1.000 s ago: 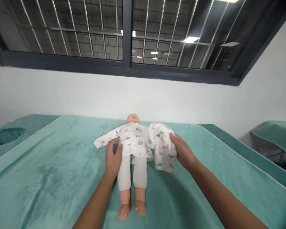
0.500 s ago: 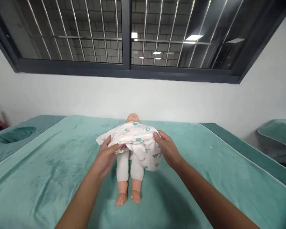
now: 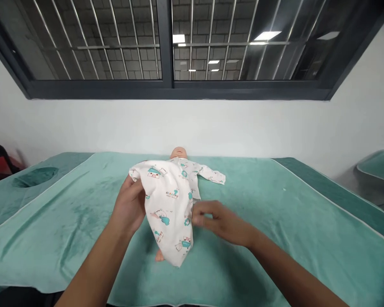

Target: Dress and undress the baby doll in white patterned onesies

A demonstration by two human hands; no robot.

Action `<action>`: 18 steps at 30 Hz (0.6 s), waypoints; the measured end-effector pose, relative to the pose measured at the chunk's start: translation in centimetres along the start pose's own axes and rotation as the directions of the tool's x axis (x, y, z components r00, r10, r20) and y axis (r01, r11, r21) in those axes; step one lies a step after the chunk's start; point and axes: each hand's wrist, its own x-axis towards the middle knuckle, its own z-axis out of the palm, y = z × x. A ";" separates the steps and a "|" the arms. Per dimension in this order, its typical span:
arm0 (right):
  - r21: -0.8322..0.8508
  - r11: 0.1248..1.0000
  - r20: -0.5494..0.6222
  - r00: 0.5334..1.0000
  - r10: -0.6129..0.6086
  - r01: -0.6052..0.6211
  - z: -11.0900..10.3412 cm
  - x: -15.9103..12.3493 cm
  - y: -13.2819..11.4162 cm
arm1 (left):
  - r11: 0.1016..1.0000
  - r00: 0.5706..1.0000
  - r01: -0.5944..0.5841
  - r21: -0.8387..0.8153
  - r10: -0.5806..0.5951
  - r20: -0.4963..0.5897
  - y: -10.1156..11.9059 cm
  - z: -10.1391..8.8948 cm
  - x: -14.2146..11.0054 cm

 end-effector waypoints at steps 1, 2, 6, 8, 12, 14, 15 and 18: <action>-0.034 0.999 -0.076 0.997 -0.014 0.012 -0.1 0.4 -0.4 | 1.000 1.000 0.023 0.002 -0.023 -0.003 -0.2 0.3 -0.3; -0.058 0.998 -0.127 0.991 -0.032 0.025 -0.3 0.9 -0.9 | 0.999 0.999 0.042 0.009 -0.042 0.005 -0.4 0.6 -0.6; -0.030 0.992 -0.234 0.964 -0.129 0.126 -0.4 3.1 -2.4 | 0.993 0.983 0.106 0.044 -0.111 0.143 -1.5 2.0 -1.3; 0.003 0.989 -0.225 0.964 -0.144 0.148 -0.4 3.9 -2.7 | 0.993 0.977 0.110 0.044 -0.116 0.180 -1.8 2.3 -1.3; 0.065 0.992 -0.207 0.974 -0.091 0.106 -0.8 4.6 -2.7 | 0.996 0.985 0.086 0.009 -0.086 0.150 -1.7 1.6 -1.0; 0.151 0.986 -0.181 0.982 -0.048 0.076 -0.7 4.7 -2.6 | 0.997 0.988 0.081 0.008 -0.081 0.133 -1.6 1.1 -0.9; 0.193 0.979 -0.165 0.986 -0.037 0.069 -0.6 4.8 -2.5 | 0.997 0.988 0.082 0.014 -0.083 0.127 -1.6 0.9 -0.9; 0.259 0.965 -0.114 0.993 -0.013 0.042 0.2 5.0 -1.9 | 0.994 0.983 0.107 0.037 -0.111 0.144 -1.9 0.6 -0.9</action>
